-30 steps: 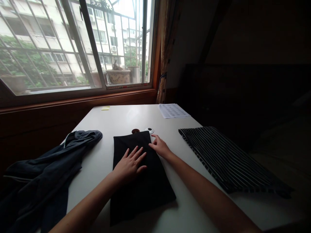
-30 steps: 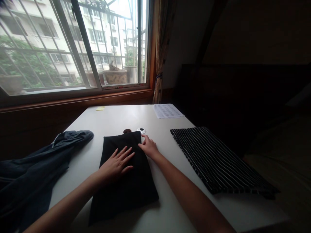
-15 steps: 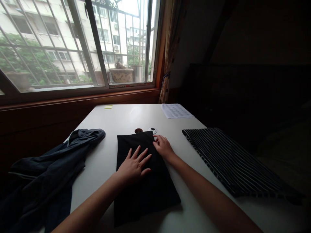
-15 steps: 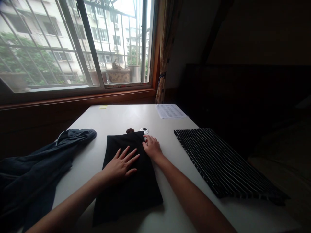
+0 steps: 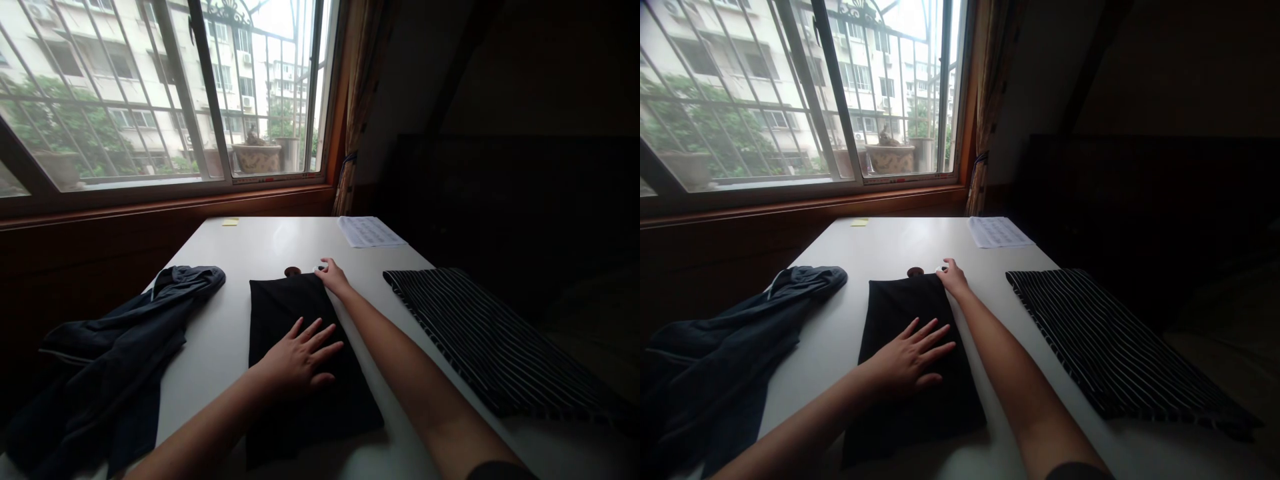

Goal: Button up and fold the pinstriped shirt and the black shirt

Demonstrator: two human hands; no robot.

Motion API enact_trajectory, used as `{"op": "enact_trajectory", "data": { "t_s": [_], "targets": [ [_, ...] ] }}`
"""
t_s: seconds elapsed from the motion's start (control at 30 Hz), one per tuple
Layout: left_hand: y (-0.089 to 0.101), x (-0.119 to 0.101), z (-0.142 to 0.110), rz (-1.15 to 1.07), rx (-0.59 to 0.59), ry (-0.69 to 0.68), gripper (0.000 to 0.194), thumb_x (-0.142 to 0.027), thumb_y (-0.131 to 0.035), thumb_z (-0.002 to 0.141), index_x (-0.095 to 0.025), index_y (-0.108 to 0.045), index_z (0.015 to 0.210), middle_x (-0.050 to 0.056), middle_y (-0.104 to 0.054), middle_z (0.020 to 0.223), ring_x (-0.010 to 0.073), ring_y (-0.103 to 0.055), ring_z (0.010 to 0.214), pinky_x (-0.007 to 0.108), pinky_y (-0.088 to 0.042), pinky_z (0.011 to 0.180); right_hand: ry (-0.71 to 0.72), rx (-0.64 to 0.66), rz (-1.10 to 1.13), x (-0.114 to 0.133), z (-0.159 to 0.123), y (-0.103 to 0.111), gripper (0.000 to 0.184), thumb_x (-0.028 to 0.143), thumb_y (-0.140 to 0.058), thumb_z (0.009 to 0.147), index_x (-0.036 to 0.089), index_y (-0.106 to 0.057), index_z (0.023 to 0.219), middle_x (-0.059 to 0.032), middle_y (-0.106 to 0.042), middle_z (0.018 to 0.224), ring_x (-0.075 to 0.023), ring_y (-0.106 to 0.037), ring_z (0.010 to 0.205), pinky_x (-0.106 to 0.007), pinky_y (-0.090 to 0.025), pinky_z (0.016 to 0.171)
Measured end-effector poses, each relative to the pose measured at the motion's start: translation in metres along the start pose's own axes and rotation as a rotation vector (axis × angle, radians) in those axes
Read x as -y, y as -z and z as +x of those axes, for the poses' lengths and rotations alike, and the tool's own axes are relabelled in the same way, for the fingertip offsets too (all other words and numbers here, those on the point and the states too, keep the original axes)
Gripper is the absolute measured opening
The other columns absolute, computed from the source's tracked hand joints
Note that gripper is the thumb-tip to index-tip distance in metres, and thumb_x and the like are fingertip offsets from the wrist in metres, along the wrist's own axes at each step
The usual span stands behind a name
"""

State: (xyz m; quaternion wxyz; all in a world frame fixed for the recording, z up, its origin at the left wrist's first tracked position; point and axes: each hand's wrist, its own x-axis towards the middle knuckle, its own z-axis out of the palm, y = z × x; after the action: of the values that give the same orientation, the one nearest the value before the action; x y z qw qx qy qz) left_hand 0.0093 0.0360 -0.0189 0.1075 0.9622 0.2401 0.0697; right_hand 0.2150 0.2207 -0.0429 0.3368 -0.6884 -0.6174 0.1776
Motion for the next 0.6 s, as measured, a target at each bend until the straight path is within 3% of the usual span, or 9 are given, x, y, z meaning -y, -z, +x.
{"op": "enact_trajectory", "data": {
  "t_s": [0.33,0.5,0.6],
  "targets": [
    [-0.005,0.002,0.000,0.008,-0.021,-0.017,0.065,-0.064,-0.030,0.101,-0.033,-0.023,0.158,0.006,-0.018,0.166,0.0324,-0.013,0.153,0.062,-0.013,0.122,0.110,-0.061,-0.069,-0.002,0.005,-0.004,0.034,0.015,-0.061,0.087,0.024,-0.056,0.119,0.0021,-0.067,0.084,-0.0163,-0.065,0.080,-0.026,-0.048,0.075],
    [0.005,0.002,0.002,0.055,-0.074,0.000,0.061,-0.062,-0.035,0.100,-0.033,-0.034,0.154,0.005,-0.029,0.163,0.0318,-0.028,0.149,0.060,-0.025,0.119,0.190,-0.100,-0.157,0.004,-0.004,-0.002,0.028,0.012,-0.055,0.089,0.019,-0.061,0.116,-0.0068,-0.069,0.100,-0.0218,-0.063,0.097,-0.033,-0.047,0.092],
    [0.020,0.014,0.003,0.145,-0.193,0.158,0.048,-0.048,-0.037,0.104,-0.027,-0.049,0.145,0.006,-0.041,0.157,0.0289,-0.035,0.147,0.054,-0.030,0.119,0.238,-0.140,-0.210,0.015,-0.015,0.000,0.033,0.008,-0.044,0.092,0.015,-0.063,0.118,-0.0154,-0.065,0.113,-0.0265,-0.060,0.108,-0.039,-0.044,0.100]
  ]
}}
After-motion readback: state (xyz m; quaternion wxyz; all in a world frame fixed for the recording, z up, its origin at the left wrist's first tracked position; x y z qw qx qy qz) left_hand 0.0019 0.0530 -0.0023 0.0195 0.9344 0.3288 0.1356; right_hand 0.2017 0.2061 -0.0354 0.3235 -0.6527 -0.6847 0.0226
